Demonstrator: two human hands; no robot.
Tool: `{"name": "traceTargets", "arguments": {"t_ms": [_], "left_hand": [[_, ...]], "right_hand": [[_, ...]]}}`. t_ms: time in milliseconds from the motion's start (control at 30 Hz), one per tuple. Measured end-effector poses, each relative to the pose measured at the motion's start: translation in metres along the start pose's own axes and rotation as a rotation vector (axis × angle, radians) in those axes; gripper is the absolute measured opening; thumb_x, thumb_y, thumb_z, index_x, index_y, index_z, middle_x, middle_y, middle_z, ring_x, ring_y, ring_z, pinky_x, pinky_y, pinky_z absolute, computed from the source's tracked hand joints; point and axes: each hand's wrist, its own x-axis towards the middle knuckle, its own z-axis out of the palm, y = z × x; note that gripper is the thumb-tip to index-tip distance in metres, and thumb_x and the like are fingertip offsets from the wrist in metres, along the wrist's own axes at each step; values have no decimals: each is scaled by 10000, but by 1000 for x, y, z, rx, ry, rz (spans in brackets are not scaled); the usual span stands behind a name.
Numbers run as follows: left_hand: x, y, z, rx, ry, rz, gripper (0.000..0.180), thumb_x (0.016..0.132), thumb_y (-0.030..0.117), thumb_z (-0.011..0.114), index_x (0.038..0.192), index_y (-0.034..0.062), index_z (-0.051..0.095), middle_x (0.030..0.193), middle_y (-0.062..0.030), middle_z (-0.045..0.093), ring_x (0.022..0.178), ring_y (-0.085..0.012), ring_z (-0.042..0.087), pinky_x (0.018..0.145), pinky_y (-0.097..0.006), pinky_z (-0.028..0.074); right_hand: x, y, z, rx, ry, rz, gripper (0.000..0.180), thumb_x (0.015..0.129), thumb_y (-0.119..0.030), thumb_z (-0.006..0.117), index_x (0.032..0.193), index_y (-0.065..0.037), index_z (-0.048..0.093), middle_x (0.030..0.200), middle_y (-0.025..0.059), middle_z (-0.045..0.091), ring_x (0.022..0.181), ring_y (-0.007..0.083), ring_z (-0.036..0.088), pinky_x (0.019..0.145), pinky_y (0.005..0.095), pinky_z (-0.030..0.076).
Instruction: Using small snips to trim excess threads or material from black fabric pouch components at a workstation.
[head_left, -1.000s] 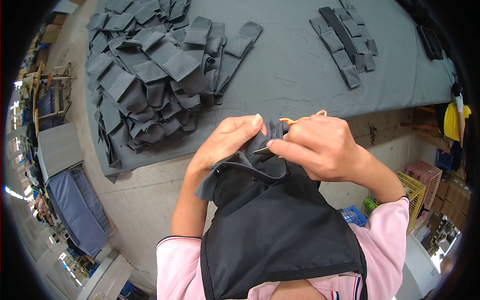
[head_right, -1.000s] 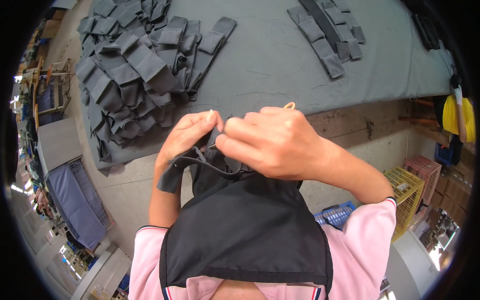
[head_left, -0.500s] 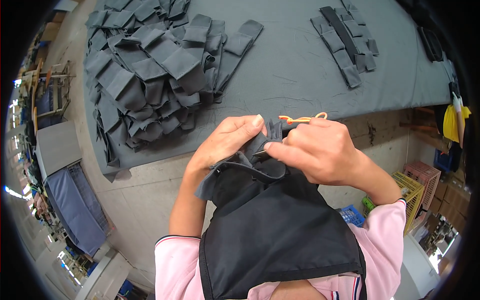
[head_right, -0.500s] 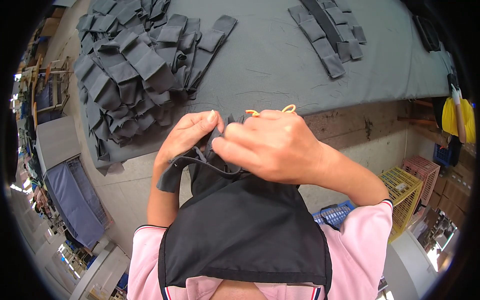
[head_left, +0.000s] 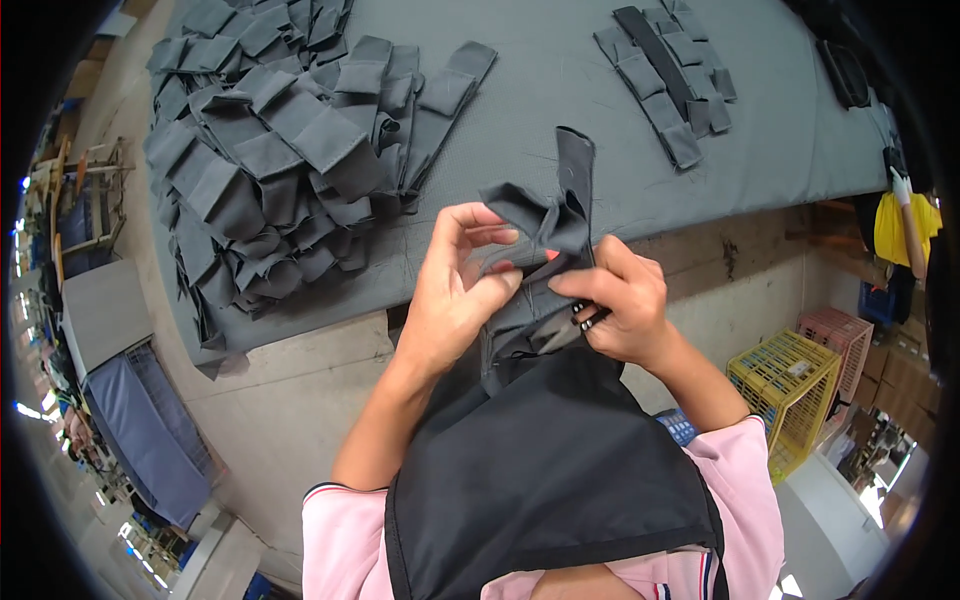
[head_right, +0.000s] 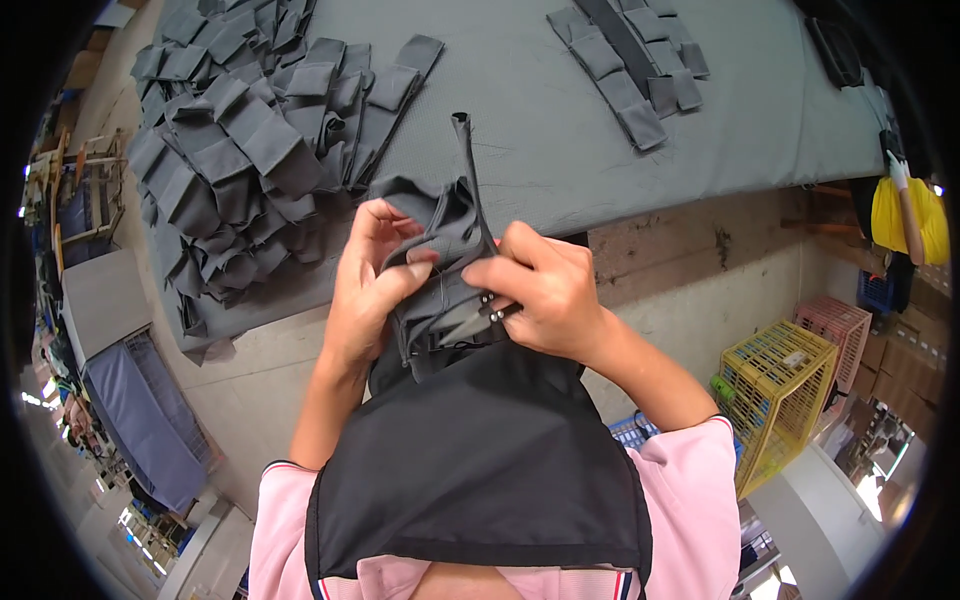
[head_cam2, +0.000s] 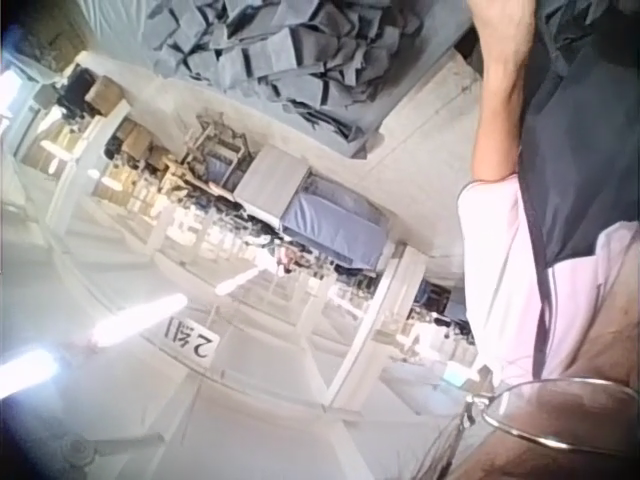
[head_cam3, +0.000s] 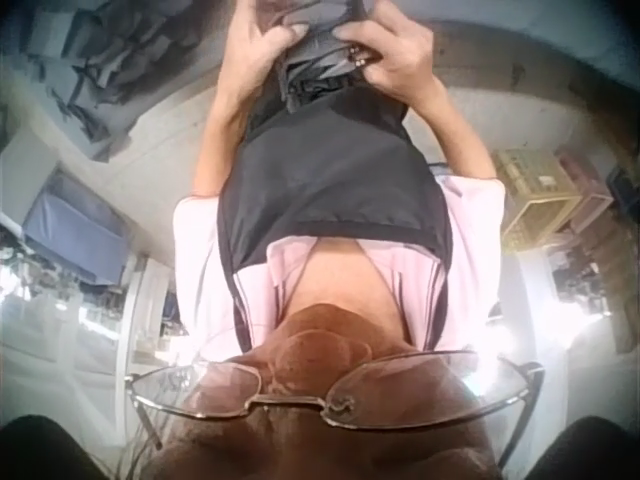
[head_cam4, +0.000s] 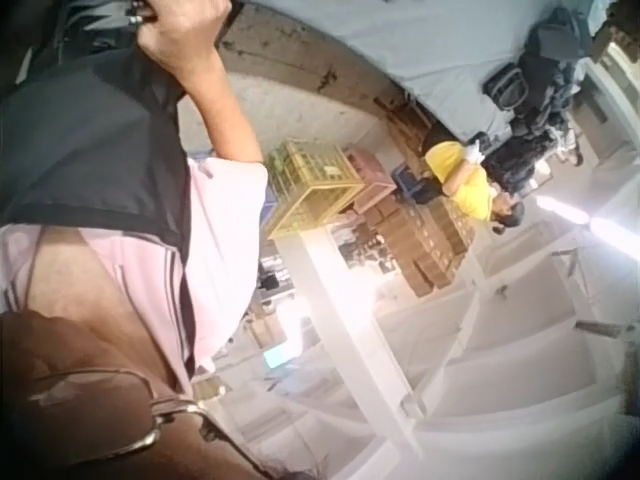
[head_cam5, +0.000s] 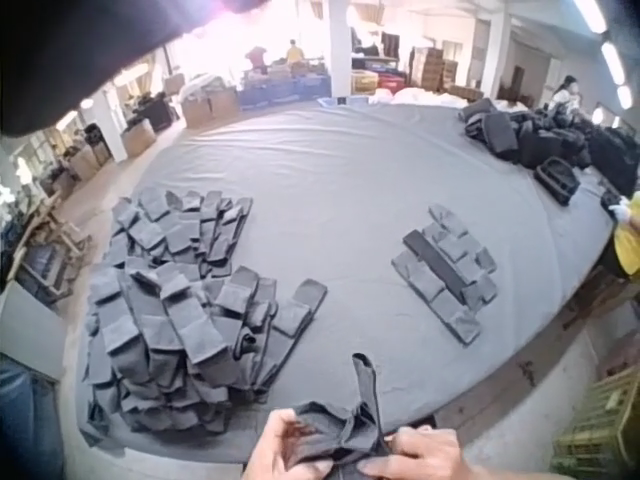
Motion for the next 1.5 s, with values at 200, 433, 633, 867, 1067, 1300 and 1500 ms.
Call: {"name": "traceTargets", "arguments": {"t_ms": [200,433,633,867,1067,1300,1500], "left_hand": [[-7,-11,5,-187,61,-277,519,669,1,532,1168,58,403,1068,-84,486,849,-145,529,672,-280,476],[-5,-13,7,-41,185,-143,493,699,-39,526,1187,5,474,1120,-70,510,932,-107,524,747,-252,470],[-4,-11,12,29,159,-63,472,702,-61,499,1172,-29,484,1094,-50,515,942,-86,491,810,-199,391],[-8,-8,8,6,108,-155,490,694,-49,483,1183,-24,459,1096,-75,532,998,-114,494,882,-228,381],[-7,-8,13,-88,121,-215,506,698,-53,489,1202,-36,441,1119,-74,512,987,-100,482,836,-213,395],[-8,-22,13,-163,272,-102,543,726,-69,497,1261,-31,410,1194,-102,448,957,-142,523,789,-283,485],[-8,-25,19,-141,276,-36,541,746,-73,537,1262,-35,380,1195,-102,462,1070,-127,471,887,-243,412]], "right_hand": [[2,16,9,70,-107,109,328,536,44,668,833,-94,660,674,32,483,583,185,539,563,313,450],[9,-18,-26,213,-77,326,300,675,-14,700,960,-70,626,841,53,526,636,218,559,595,315,455],[32,-24,-40,-195,-391,125,265,653,-98,740,848,-72,562,833,57,490,628,244,558,567,352,439],[45,-12,-40,-148,-443,-47,299,613,-114,739,870,-86,590,809,51,498,599,241,517,539,352,414],[49,-13,-45,-223,-545,-151,213,651,-88,708,778,-55,540,819,63,496,626,245,568,566,354,446],[32,-30,-34,-202,-272,125,237,629,-71,729,838,-84,617,744,58,498,580,237,538,509,324,410],[32,-37,-19,-444,-327,101,239,652,-98,721,855,-69,597,779,48,483,578,218,522,532,315,415]]}}
